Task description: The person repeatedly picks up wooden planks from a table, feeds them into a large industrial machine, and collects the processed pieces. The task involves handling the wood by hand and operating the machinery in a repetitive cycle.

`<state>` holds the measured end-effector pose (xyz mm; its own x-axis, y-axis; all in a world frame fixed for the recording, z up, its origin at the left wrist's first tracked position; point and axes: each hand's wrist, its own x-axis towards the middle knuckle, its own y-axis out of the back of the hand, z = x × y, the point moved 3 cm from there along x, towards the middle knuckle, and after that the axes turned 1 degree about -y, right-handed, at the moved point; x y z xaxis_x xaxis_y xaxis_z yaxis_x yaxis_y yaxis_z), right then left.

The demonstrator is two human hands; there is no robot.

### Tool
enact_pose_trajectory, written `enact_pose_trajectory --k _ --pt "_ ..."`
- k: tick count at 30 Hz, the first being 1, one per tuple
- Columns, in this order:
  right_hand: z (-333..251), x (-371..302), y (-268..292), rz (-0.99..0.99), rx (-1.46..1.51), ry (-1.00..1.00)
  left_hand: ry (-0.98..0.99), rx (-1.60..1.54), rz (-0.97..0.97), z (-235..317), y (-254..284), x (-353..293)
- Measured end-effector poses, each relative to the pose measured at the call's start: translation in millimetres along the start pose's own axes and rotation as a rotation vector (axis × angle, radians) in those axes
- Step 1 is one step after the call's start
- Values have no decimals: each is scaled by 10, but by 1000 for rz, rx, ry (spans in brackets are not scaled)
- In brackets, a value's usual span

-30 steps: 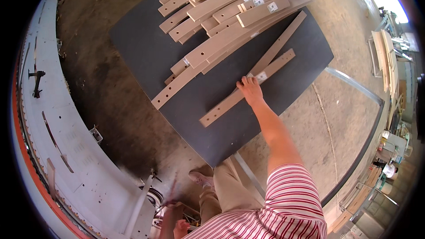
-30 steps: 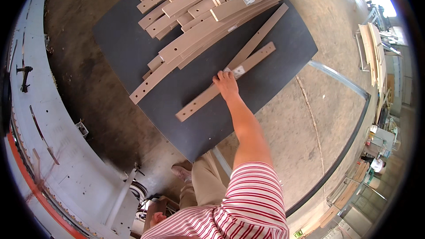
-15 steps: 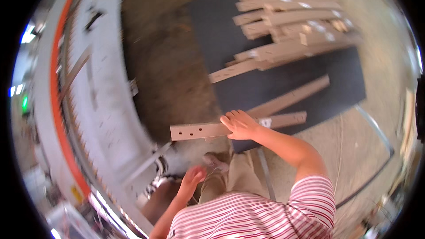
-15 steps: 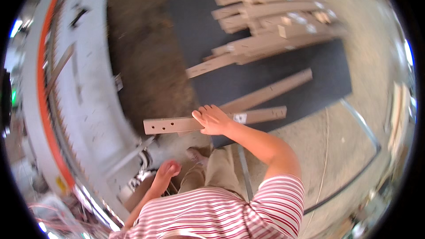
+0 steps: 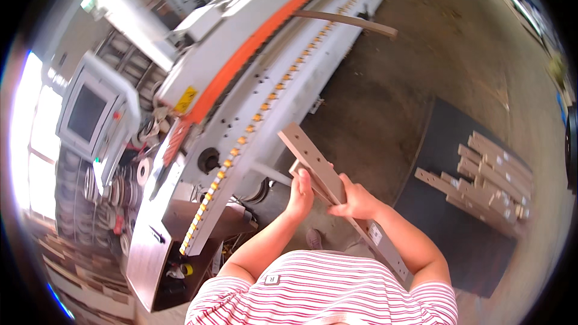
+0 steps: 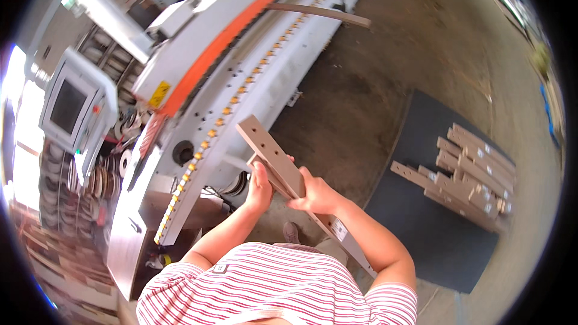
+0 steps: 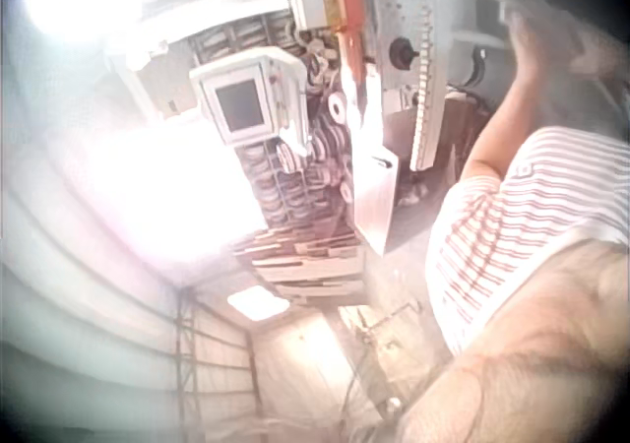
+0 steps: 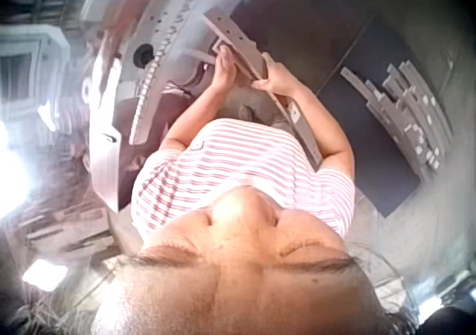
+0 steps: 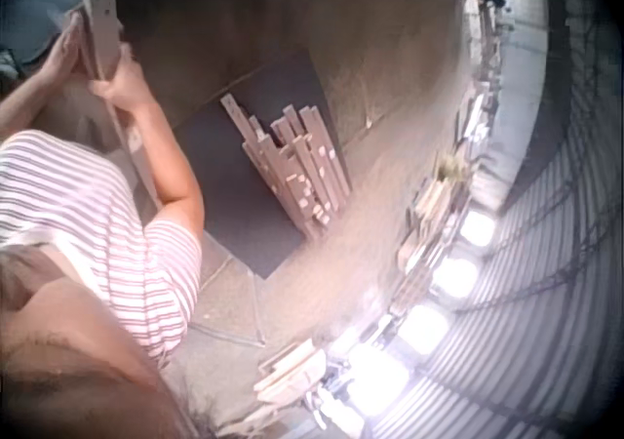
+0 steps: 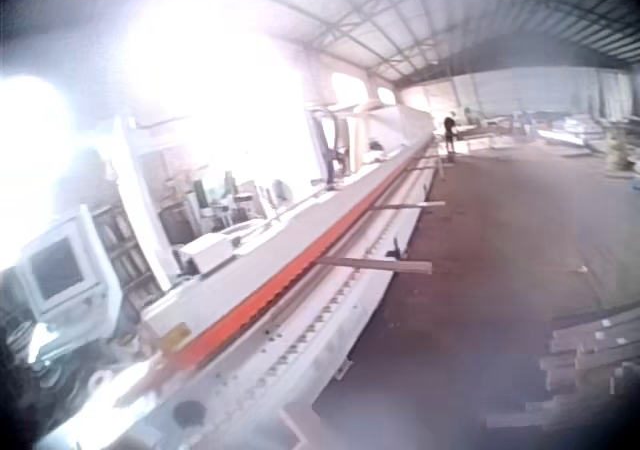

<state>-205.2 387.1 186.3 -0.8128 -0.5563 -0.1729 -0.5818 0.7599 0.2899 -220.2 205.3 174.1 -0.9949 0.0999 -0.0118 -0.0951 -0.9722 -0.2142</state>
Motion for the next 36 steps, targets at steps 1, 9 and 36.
enact_pose_trajectory --k 1,9,36 --pt "-48 16 -129 -24 -59 -66 -39 -118 44 184 197 7" --pt "-18 -438 -516 -43 -444 -262 -64 -514 495 830 2679 308" --pt "-825 1153 -1731 -79 -698 -340 169 -444 801 196 4094 930"
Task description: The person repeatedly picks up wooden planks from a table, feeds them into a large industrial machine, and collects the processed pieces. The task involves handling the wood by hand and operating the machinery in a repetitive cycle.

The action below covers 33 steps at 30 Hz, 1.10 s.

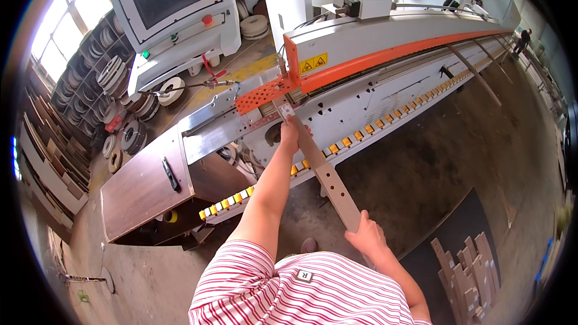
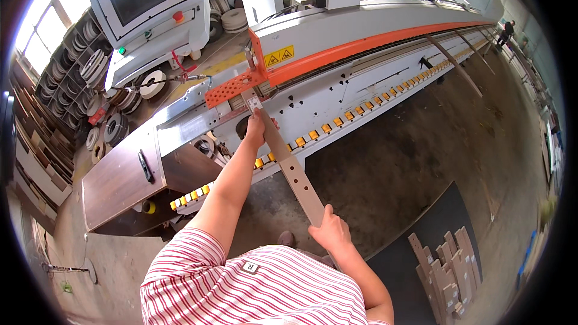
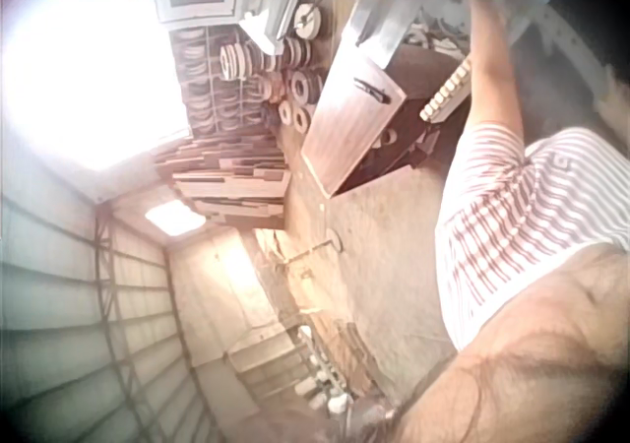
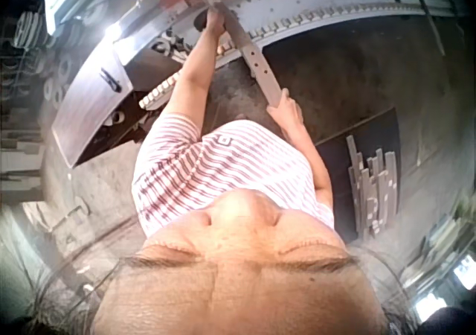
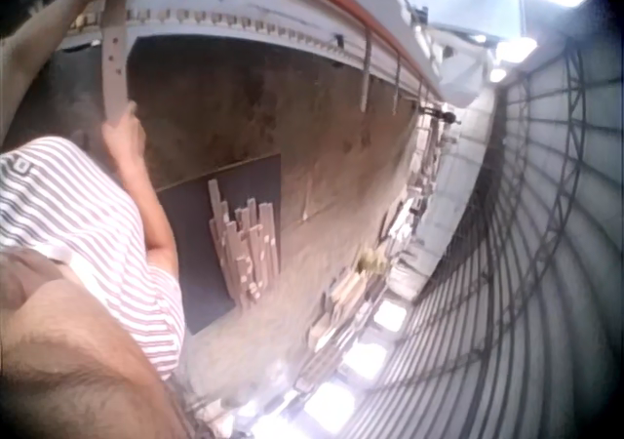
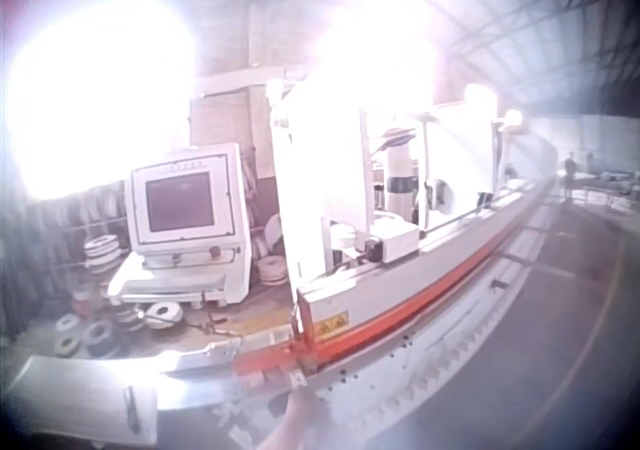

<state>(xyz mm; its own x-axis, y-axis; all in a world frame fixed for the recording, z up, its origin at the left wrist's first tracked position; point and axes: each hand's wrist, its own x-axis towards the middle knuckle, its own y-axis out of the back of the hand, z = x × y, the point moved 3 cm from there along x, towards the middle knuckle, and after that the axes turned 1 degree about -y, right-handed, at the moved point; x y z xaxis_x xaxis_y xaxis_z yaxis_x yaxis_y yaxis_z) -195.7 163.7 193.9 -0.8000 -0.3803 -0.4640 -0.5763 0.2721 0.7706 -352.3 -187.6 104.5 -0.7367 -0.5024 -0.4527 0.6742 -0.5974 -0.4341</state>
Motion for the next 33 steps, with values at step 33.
enact_pose_trajectory --k 33 --pt "257 197 735 64 33 42 -51 -134 -618 -1133 -1019 -2218"
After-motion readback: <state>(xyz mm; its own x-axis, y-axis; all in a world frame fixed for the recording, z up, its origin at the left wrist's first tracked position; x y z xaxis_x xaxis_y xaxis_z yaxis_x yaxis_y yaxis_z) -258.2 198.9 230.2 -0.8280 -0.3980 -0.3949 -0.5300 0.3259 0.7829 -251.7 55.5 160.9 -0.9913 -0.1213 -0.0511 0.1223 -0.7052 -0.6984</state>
